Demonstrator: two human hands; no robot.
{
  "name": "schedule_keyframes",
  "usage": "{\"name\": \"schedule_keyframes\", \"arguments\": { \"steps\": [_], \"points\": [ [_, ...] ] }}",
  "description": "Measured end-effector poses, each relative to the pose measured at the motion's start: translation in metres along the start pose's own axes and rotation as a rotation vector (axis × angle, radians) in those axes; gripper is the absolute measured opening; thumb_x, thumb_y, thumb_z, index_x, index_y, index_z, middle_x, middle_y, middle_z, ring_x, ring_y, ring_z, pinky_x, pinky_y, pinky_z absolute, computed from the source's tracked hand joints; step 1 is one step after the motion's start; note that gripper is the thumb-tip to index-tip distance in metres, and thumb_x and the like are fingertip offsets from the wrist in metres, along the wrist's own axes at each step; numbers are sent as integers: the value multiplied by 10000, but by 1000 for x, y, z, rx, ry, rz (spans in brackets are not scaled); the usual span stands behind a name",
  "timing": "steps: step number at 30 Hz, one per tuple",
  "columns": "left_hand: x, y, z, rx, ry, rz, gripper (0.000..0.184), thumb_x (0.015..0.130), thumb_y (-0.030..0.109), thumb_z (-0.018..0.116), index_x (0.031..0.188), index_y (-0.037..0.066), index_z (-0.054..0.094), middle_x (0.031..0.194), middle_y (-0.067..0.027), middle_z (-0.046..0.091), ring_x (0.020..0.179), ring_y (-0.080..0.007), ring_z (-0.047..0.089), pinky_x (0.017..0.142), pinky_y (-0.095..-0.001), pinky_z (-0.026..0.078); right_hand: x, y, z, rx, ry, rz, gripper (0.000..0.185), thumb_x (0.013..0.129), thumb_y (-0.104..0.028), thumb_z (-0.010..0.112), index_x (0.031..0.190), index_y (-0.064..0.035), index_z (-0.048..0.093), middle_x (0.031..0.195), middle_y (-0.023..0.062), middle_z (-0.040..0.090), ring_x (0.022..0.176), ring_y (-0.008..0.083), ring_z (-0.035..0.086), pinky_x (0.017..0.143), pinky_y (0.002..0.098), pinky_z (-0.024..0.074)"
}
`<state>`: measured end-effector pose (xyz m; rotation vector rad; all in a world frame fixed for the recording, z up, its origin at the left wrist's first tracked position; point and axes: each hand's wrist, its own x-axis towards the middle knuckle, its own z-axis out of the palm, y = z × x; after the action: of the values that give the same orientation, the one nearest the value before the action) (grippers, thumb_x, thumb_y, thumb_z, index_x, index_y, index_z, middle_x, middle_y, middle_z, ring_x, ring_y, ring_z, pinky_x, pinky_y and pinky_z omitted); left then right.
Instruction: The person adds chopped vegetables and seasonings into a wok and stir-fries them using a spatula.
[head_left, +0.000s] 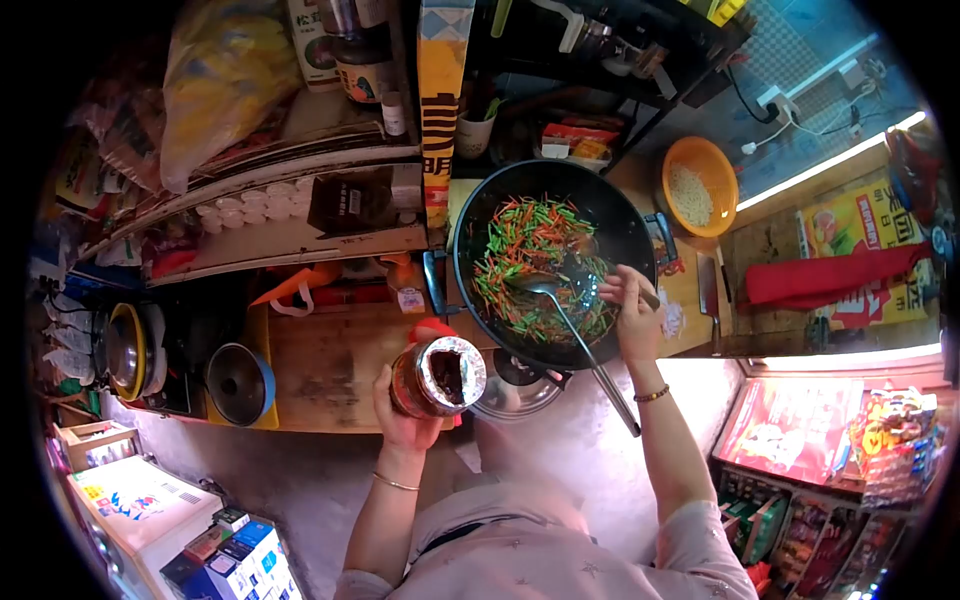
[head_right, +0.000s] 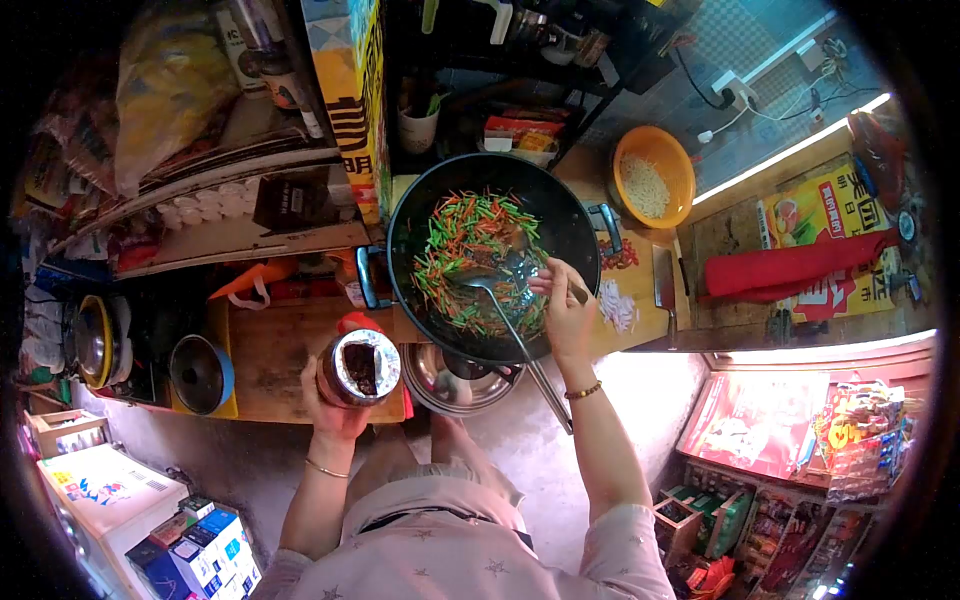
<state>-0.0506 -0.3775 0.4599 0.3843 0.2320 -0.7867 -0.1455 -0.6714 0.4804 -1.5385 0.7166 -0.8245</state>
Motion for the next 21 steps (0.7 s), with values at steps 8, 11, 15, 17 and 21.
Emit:
{"name": "schedule_keyframes", "arguments": {
  "steps": [8, 11, 15, 17, 21],
  "points": [
    [-4, -1, 2, 60, -15, -9, 626, 863, 508, 383, 1259, 24, 425, 1235, -119, 496, 1138, -252, 476, 969, -401, 389, 2, 12, -8, 154, 42, 78, 295, 946, -193, 436, 1059, 67, 517, 886, 148, 599, 772, 201, 636, 700, 281, 532],
    [-6, 1, 1, 52, -20, -17, 633, 861, 513, 387, 1261, 24, 421, 1238, -119, 493, 1142, -253, 472, 980, -401, 378, -1, 9, -9, 137, 37, 46, 311, 948, -213, 431, 1070, 67, 488, 896, 159, 589, 785, 210, 635, 700, 287, 535],
    [-7, -1, 7, 43, -10, -3, 647, 856, 529, 381, 1270, 33, 412, 1237, -118, 491, 1134, -252, 479, 935, -419, 420, -1, 6, -10, 92, 49, -17, 303, 946, -212, 435, 1062, 62, 488, 882, 162, 589, 788, 216, 635, 694, 287, 538],
    [-8, 2, 4, 76, -31, -12, 646, 855, 537, 371, 1272, 46, 413, 1229, -112, 496, 1112, -252, 493, 865, -423, 460, -2, 2, -6, 318, 116, 127, 286, 943, -207, 443, 1051, 52, 499, 885, 165, 592, 787, 221, 635, 683, 284, 540],
    [-4, 2, 6, 98, 15, -58, 626, 849, 563, 338, 1253, 96, 438, 1182, -96, 527, 999, -255, 555, 637, -397, 528, -32, -39, 3, 394, 64, 200, 281, 942, -206, 444, 1039, 51, 505, 874, 166, 601, 754, 218, 636, 669, 286, 543]
  ]
}}
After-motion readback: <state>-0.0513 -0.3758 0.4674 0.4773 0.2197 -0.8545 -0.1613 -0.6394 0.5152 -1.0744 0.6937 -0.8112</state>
